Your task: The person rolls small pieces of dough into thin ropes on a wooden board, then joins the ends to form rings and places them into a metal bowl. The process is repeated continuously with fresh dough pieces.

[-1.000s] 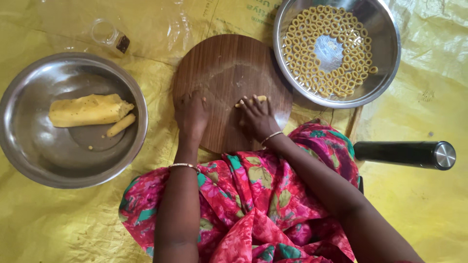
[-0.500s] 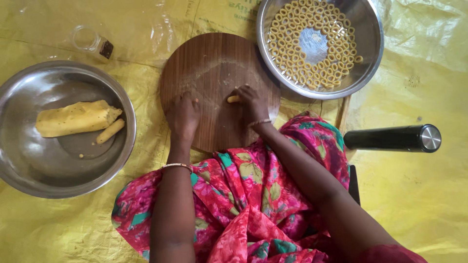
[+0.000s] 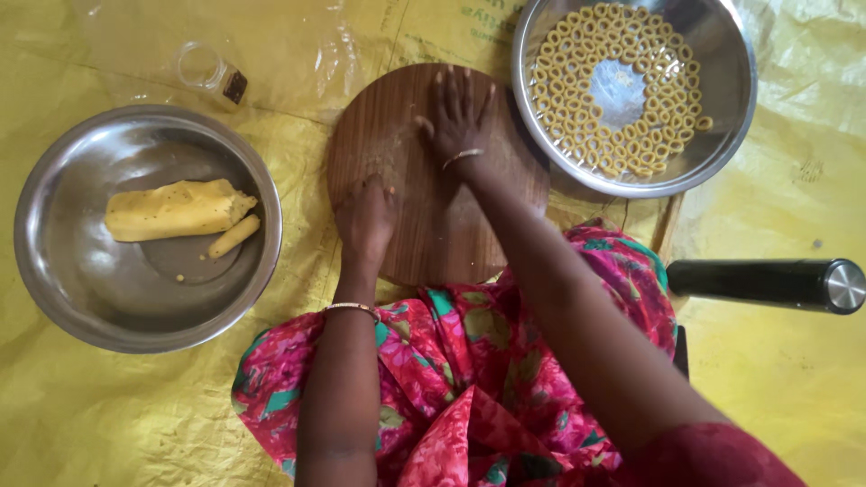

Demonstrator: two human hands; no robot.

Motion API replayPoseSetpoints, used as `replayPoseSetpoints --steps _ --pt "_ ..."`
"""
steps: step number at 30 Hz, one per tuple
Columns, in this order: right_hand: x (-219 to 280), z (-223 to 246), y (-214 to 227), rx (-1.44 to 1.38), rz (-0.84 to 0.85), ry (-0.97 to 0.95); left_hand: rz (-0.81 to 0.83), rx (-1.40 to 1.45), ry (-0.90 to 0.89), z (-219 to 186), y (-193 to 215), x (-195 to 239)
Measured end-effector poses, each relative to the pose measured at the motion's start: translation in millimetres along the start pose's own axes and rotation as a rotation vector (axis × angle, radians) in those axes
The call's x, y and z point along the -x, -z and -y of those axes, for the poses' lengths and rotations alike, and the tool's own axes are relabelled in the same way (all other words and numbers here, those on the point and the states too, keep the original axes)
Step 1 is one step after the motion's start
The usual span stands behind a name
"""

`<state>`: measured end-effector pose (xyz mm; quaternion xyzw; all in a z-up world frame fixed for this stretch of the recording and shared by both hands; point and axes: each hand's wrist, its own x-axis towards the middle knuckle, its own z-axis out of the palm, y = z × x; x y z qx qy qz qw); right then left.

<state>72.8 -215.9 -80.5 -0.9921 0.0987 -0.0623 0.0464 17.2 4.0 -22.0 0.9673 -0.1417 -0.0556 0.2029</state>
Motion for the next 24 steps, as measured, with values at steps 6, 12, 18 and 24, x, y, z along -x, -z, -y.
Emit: replayPoseSetpoints --steps 6,12,18,24 --pt "125.5 7.2 -4.0 -0.03 0.036 0.239 -0.021 -0.007 -0.006 -3.9 -2.7 2.4" --pt "139.4 -42.8 21.4 -1.233 0.127 -0.193 0.015 0.016 -0.011 -5.4 -4.4 9.0" --pt "115.6 -65.2 18.4 -2.108 0.107 -0.696 0.022 0.042 -0.016 -7.0 1.6 10.7" --pt "111.1 -66.5 2.7 -2.146 0.095 -0.705 0.053 0.05 -0.001 -12.1 9.2 8.9"
